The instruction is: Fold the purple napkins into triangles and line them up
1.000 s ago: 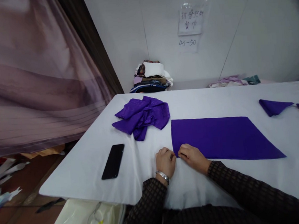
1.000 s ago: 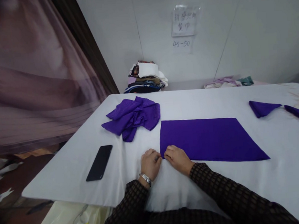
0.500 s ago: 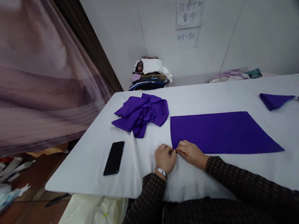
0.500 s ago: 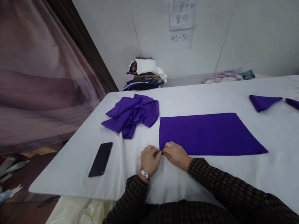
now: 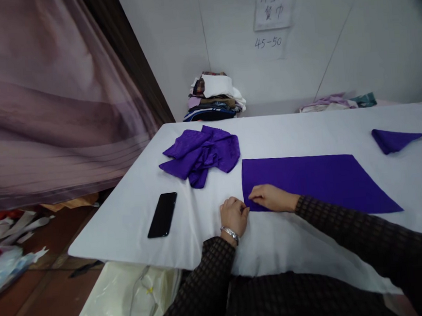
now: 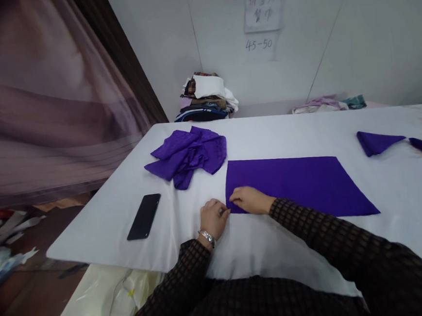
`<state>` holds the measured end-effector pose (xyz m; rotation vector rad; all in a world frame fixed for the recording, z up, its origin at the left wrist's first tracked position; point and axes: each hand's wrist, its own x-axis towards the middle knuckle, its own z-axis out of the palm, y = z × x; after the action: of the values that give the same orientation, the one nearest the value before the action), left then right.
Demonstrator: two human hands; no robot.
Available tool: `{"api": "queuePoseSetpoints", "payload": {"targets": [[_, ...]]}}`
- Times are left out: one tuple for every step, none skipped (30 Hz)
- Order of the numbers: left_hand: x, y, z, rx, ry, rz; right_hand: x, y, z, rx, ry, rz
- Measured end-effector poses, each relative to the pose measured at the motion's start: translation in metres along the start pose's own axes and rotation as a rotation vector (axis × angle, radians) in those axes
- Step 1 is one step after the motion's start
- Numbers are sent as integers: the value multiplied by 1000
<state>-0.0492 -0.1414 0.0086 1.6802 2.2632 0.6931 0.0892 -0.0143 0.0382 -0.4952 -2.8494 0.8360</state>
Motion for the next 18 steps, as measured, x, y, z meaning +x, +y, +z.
{"api": "queuePoseSetpoints", "payload": {"targets": [[0,0,1,-5,5,0,8,6,-10,-33,33,10],[0,0,1,-12,9,-1,17,13,-20,-78,70,37],[0,-1,1,-18,12,-5,27,20,-29,-127,97,73],[0,-1,1,-24,14,-11,38,27,-36,-176,104,112],[0,-1,1,-30,13,-18,48,33,-43,-222,91,149],[0,0,1,-36,11,-24,58,39,-47,-269,64,177],[1,0,1,-42,7,-28,68,43,-50,-317,30,194],[1,0,0,-48,5,-31,76,47,-52,-366,-5,200],[1,0,0,-53,4,-32,83,50,-53,-414,-38,199],[1,0,0,-59,4,-31,89,52,-53,-461,-70,191],[1,1,-1,-63,3,-31,94,54,-53,-501,-101,177],[1,1,-1,-68,2,-31,99,55,-52,-533,-129,164],[0,1,0,-73,2,-29,102,57,-52,-555,-154,154],[0,0,0,-79,1,-26,105,58,-51,-569,-172,147],[0,0,0,-84,-1,-22,107,59,-51,-575,-183,142],[0,0,0,-89,-1,-21,109,60,-51,-577,-187,137],[0,0,1,-92,-1,-19,111,62,-52,-577,-188,133],[0,0,1,-94,-3,-18,112,63,-52,-578,-190,129]]}}
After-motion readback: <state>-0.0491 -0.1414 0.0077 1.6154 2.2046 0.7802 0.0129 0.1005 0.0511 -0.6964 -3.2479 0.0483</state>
